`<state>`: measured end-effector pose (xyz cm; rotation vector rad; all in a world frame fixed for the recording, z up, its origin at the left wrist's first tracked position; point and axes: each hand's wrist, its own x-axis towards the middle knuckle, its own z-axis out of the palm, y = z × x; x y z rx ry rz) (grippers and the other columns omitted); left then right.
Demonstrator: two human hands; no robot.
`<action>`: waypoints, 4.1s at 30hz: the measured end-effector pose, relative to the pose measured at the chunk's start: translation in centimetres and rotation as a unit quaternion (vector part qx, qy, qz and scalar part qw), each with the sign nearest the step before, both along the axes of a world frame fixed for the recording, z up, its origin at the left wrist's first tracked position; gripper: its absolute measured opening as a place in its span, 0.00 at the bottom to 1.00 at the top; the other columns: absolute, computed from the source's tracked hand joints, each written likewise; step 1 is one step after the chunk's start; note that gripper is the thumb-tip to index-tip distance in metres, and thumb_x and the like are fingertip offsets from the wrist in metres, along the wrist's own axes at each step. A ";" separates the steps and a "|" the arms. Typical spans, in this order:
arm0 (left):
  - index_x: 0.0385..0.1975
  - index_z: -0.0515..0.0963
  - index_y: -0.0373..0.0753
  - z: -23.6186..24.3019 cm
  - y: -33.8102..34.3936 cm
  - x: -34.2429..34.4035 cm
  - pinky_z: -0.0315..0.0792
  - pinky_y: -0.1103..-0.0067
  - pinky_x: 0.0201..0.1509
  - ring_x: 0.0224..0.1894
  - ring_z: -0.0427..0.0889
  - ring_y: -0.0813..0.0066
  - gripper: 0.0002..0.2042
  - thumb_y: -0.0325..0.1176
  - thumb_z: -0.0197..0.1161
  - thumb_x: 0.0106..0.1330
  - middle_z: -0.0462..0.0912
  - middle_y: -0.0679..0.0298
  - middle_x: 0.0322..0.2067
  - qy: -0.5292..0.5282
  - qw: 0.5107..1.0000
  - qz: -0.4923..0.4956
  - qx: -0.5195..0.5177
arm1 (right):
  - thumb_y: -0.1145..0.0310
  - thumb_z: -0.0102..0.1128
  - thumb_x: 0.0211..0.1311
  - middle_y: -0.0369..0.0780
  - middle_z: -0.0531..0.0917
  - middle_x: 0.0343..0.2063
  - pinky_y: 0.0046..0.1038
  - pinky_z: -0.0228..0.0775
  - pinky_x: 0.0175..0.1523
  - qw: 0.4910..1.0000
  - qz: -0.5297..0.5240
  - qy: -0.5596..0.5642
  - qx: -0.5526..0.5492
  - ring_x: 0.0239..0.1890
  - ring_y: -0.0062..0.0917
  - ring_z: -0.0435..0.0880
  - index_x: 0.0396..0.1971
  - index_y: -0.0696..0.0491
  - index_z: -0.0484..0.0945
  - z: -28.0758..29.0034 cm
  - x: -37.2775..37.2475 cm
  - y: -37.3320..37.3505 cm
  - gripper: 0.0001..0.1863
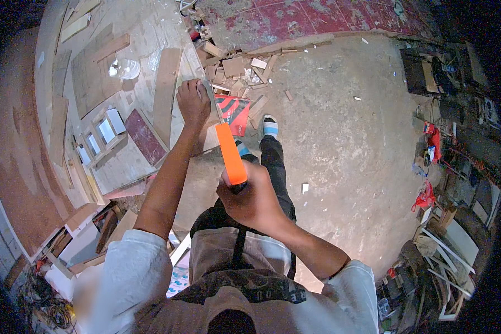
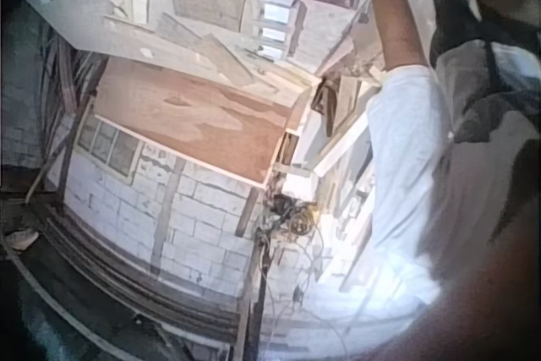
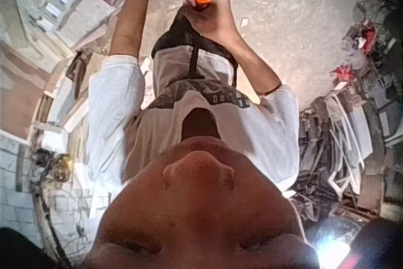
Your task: Sawing a small piece of wood with a handsaw.
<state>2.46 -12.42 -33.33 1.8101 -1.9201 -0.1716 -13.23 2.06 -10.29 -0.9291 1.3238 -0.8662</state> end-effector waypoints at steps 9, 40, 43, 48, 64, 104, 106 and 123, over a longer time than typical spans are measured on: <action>0.35 0.74 0.39 0.2 -0.1 -0.3 0.63 0.67 0.45 0.41 0.72 0.60 0.07 0.33 0.51 0.66 0.74 0.58 0.35 -0.010 1.000 0.006 -0.005 | 0.76 0.56 0.48 0.37 0.71 0.15 0.26 0.65 0.28 0.999 -0.004 0.047 -0.012 0.20 0.20 0.71 0.18 0.57 0.66 -3.8 0.7 -2.5 0.08; 0.35 0.74 0.39 0.4 0.0 -0.6 0.63 0.67 0.46 0.41 0.71 0.59 0.09 0.34 0.47 0.68 0.73 0.58 0.35 -0.012 1.000 -0.001 0.009 | 0.76 0.58 0.49 0.38 0.73 0.15 0.26 0.65 0.30 0.996 0.009 0.084 0.020 0.21 0.20 0.71 0.17 0.57 0.66 -7.4 1.6 -3.6 0.09; 0.35 0.74 0.38 0.2 -0.2 -0.8 0.63 0.67 0.45 0.41 0.71 0.59 0.09 0.33 0.47 0.68 0.73 0.57 0.35 -0.024 1.000 0.004 0.013 | 0.76 0.59 0.48 0.37 0.72 0.15 0.25 0.65 0.30 0.999 0.002 0.045 0.023 0.21 0.20 0.71 0.18 0.57 0.66 -9.0 2.6 -5.4 0.09; 0.35 0.74 0.38 0.4 -0.2 0.0 0.63 0.66 0.45 0.41 0.72 0.59 0.08 0.33 0.48 0.67 0.73 0.57 0.35 -0.025 1.000 0.010 0.009 | 0.77 0.57 0.49 0.36 0.71 0.15 0.24 0.63 0.29 0.998 0.013 0.053 -0.023 0.21 0.18 0.70 0.17 0.58 0.66 -7.8 2.0 -3.3 0.09; 0.37 0.76 0.38 0.1 -0.2 -0.4 0.64 0.67 0.46 0.42 0.73 0.60 0.09 0.33 0.49 0.67 0.75 0.57 0.36 -0.040 0.999 0.007 0.012 | 0.75 0.62 0.51 0.34 0.73 0.19 0.24 0.65 0.29 0.997 -0.032 0.010 0.076 0.23 0.17 0.71 0.27 0.56 0.70 -11.3 1.1 -7.5 0.08; 0.35 0.74 0.38 0.3 -0.3 -0.6 0.64 0.67 0.47 0.42 0.72 0.60 0.09 0.34 0.49 0.66 0.74 0.57 0.36 -0.010 1.000 0.010 0.027 | 0.78 0.54 0.59 0.34 0.69 0.22 0.21 0.61 0.32 0.997 -0.048 -0.020 0.066 0.25 0.15 0.67 0.35 0.57 0.68 -3.8 1.9 -2.0 0.06; 0.35 0.74 0.38 0.2 -0.4 -0.6 0.64 0.67 0.47 0.42 0.72 0.60 0.09 0.34 0.49 0.67 0.73 0.57 0.36 -0.004 1.000 0.009 0.014 | 0.78 0.53 0.58 0.34 0.69 0.22 0.21 0.62 0.32 0.997 -0.039 -0.021 0.062 0.26 0.16 0.67 0.35 0.57 0.68 -4.4 2.0 -2.4 0.06; 0.35 0.75 0.38 0.2 0.1 -0.7 0.64 0.68 0.45 0.40 0.72 0.61 0.09 0.33 0.48 0.67 0.73 0.58 0.34 -0.026 1.000 0.012 0.005 | 0.76 0.53 0.58 0.31 0.66 0.21 0.20 0.59 0.28 0.998 -0.007 -0.034 0.053 0.23 0.12 0.65 0.35 0.56 0.69 -5.3 1.5 -4.5 0.06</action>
